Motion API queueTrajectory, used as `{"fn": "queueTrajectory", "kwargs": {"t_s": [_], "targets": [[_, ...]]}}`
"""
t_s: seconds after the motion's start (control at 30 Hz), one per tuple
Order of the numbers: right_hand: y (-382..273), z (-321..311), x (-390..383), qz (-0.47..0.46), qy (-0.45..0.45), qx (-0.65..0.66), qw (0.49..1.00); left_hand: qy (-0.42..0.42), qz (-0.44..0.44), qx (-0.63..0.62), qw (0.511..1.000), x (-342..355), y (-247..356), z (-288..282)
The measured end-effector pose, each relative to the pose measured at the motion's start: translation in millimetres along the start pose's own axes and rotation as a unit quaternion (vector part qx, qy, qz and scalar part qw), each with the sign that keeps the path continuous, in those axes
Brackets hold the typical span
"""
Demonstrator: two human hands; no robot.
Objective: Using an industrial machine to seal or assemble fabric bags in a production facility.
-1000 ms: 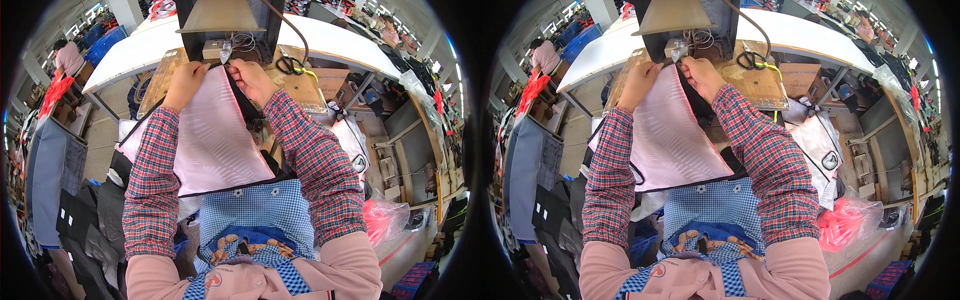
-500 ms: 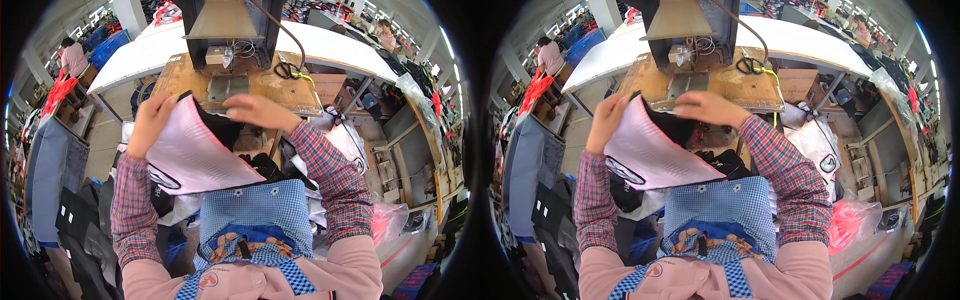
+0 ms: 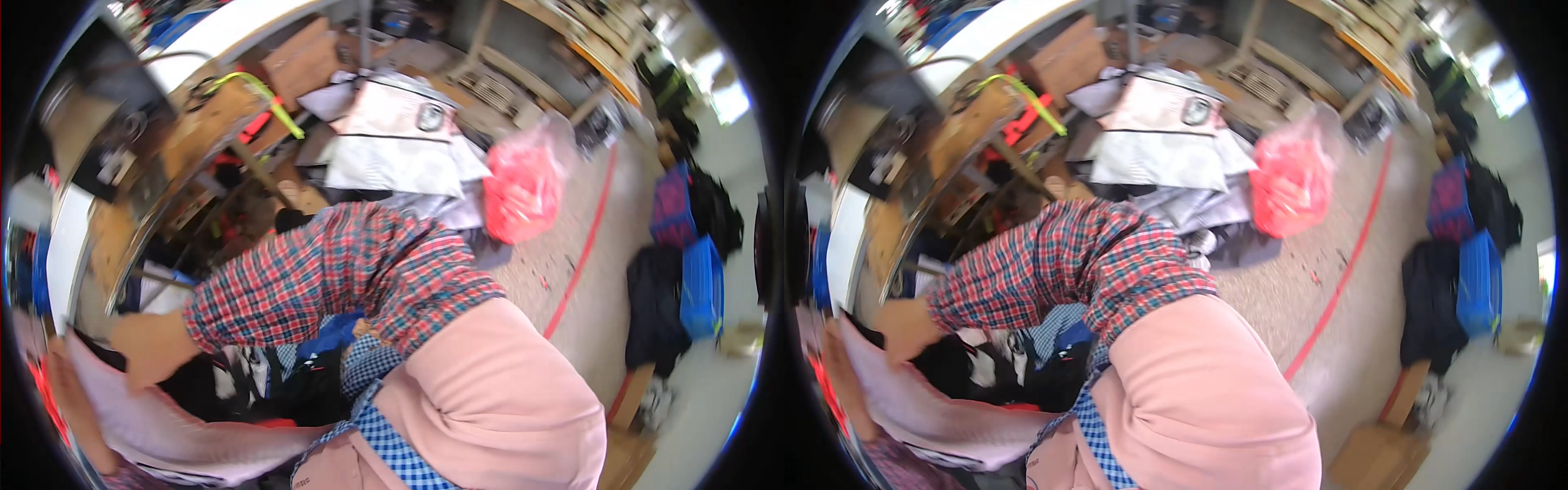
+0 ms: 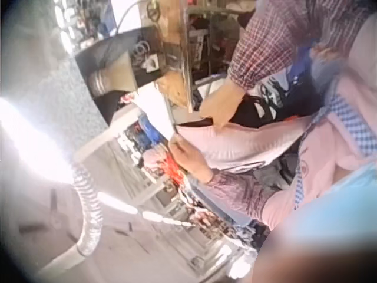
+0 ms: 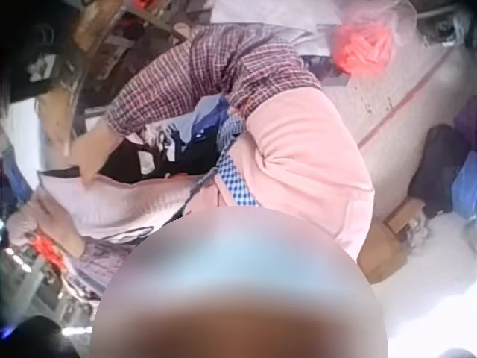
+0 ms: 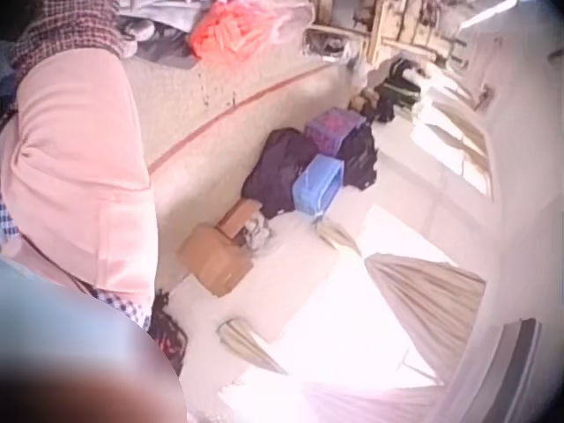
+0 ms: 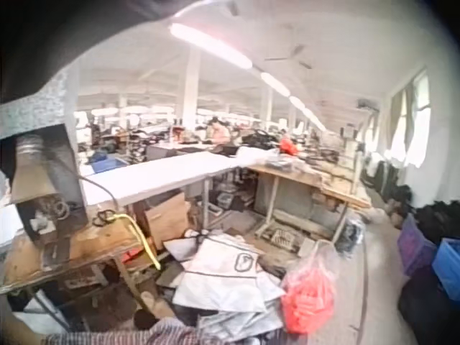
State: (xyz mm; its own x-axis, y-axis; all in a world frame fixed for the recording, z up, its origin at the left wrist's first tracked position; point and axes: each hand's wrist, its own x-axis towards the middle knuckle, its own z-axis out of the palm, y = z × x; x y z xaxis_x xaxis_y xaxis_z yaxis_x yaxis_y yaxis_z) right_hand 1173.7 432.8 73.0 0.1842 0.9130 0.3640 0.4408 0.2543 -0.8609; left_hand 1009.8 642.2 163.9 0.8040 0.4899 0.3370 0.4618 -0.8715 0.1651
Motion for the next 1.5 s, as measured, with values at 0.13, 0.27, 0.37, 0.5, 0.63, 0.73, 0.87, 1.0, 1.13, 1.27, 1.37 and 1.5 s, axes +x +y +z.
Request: {"fn": "queueTrajectory", "kwargs": {"t_s": [0.13, 0.27, 0.37, 0.5, 0.63, 0.73, 0.87, 1.0, 1.13, 1.27, 1.37, 1.5], "targets": [[131, 26, -72, 0.243, -0.007, 0.161, 0.957, -0.188, 0.065, -0.023, 0.980, -102, 93, 97], [258, 25, -158, 0.043, -0.118, -0.226, 0.966, -0.511, 0.217, -0.270, 0.787, -176, 160, 106], [286, 44, -193, 0.367, 0.120, 0.274, 0.881, -0.428, 0.169, -0.228, 0.858, -205, 167, 117], [279, 51, -189, 0.490, 0.195, 0.526, 0.668, -0.184, 0.142, -0.126, 0.964, -223, 136, 155], [263, 49, -185, 0.519, 0.252, 0.443, 0.686, -0.027, 0.048, -0.168, 0.984, -215, 106, 193], [261, 32, -194, 0.542, 0.089, 0.421, 0.722, 0.054, 0.009, -0.216, 0.975, -166, 85, 207], [257, -24, -186, 0.489, -0.115, 0.065, 0.862, 0.046, -0.034, -0.192, 0.980, -81, 71, 192], [222, -83, -131, 0.154, 0.023, -0.292, 0.944, 0.021, 0.027, -0.204, 0.978, -8, 65, 166], [164, -114, -45, 0.025, 0.088, -0.140, 0.986, 0.042, 0.075, -0.221, 0.972, 42, 64, 163], [130, -114, 30, 0.012, 0.061, -0.065, 0.996, -0.014, 0.039, -0.218, 0.975, 71, 60, 163], [127, -114, 74, 0.043, 0.037, -0.041, 0.998, -0.014, 0.039, -0.222, 0.974, 87, 60, 168], [140, -121, 104, 0.150, 0.010, 0.048, 0.987, -0.052, 0.006, -0.192, 0.980, 110, 52, 170]]}}
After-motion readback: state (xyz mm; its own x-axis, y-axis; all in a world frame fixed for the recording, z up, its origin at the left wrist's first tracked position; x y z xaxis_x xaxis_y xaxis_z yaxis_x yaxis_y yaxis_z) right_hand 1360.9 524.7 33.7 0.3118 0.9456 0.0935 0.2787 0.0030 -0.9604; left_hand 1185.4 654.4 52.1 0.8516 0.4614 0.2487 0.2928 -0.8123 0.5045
